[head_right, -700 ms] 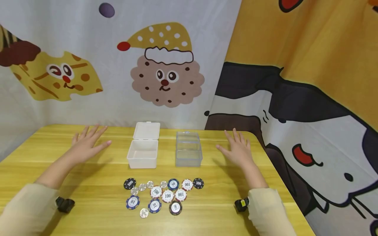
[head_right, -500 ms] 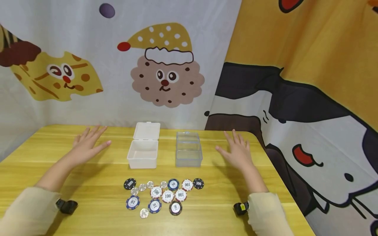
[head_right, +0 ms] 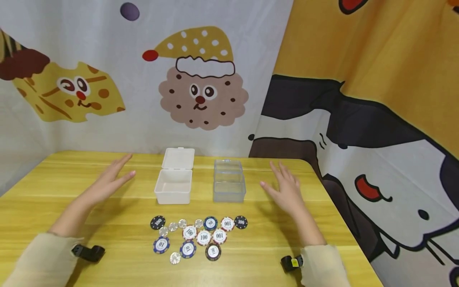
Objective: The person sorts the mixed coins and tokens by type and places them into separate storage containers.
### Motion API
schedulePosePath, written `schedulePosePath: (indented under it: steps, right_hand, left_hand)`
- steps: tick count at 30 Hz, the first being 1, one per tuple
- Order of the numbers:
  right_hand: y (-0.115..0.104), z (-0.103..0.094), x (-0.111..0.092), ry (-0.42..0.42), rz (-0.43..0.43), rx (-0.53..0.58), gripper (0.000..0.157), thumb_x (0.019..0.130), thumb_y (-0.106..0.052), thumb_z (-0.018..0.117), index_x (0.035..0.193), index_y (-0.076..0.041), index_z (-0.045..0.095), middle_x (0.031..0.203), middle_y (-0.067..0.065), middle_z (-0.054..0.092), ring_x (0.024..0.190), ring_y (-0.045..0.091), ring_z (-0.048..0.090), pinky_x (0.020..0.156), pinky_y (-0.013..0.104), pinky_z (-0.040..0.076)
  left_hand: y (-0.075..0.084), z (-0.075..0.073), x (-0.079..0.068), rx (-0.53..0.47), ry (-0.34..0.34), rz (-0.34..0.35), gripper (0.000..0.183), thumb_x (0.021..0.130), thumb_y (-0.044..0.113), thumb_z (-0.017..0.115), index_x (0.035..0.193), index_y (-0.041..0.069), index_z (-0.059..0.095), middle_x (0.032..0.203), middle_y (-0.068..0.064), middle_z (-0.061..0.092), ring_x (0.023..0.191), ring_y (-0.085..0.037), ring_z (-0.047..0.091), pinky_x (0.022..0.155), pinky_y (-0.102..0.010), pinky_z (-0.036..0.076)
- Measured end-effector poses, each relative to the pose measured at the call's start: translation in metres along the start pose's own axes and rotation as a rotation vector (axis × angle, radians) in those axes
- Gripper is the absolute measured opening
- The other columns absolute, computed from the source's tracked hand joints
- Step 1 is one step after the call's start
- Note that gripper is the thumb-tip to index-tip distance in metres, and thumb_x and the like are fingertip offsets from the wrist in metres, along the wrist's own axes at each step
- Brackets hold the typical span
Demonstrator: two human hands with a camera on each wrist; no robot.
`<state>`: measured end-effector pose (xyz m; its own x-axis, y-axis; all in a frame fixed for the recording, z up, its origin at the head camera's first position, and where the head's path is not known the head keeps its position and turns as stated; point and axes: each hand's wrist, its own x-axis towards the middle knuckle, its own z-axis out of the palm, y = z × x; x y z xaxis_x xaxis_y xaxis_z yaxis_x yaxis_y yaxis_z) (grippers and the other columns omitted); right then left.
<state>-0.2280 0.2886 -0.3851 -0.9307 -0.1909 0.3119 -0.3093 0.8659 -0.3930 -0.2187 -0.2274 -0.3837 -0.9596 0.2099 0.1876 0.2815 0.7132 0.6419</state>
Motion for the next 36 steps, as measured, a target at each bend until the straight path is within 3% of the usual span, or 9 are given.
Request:
schedulePosePath:
  steps: [12,17,26,31,36]
  right_hand:
    - [-0.014,0.004,-0.015,0.005,-0.045,0.193,0.059,0.087,-0.039,0.056,0.139,-0.025,0.032,0.145,0.011,0.024,0.128,0.039,0.021,0.093,0.067,0.015]
    - [-0.015,0.008,-0.023,-0.003,-0.047,0.248,0.054,0.087,-0.036,0.057,0.136,-0.024,0.038,0.14,0.009,0.032,0.125,0.035,0.029,0.094,0.062,0.022]
    - [-0.023,0.014,-0.034,-0.075,-0.063,0.411,0.044,0.087,-0.03,0.059,0.126,-0.01,0.051,0.117,0.007,0.056,0.106,0.022,0.05,0.092,0.046,0.034]
    - [-0.029,0.018,-0.041,-0.139,-0.044,0.473,0.04,0.084,-0.03,0.062,0.117,-0.008,0.057,0.11,0.008,0.061,0.098,0.019,0.054,0.088,0.045,0.038]
    - [-0.028,0.023,-0.044,-0.197,-0.045,0.512,0.039,0.082,-0.03,0.066,0.112,-0.007,0.06,0.106,0.007,0.062,0.093,0.02,0.056,0.083,0.043,0.043]
  left_hand:
    - [0.002,0.018,-0.001,-0.256,-0.06,-0.003,0.064,0.092,0.039,0.046,0.144,0.027,0.011,0.149,-0.012,0.008,0.131,-0.041,0.009,0.094,-0.067,0.01]
    - [0.001,0.024,-0.002,-0.317,-0.055,0.042,0.064,0.091,0.033,0.05,0.144,0.022,0.016,0.148,-0.009,0.014,0.132,-0.037,0.011,0.096,-0.065,0.011]
    - [-0.001,0.039,0.002,-0.416,-0.083,0.084,0.065,0.089,0.026,0.057,0.143,0.021,0.021,0.145,-0.009,0.024,0.13,-0.035,0.02,0.101,-0.056,0.014]
    - [-0.002,0.047,0.003,-0.5,-0.114,0.098,0.068,0.088,0.02,0.059,0.143,0.016,0.02,0.144,-0.012,0.026,0.129,-0.033,0.025,0.102,-0.052,0.018]
    - [-0.005,0.053,0.004,-0.606,-0.165,0.059,0.069,0.087,0.02,0.059,0.144,0.017,0.019,0.145,-0.012,0.023,0.129,-0.035,0.023,0.098,-0.055,0.022]
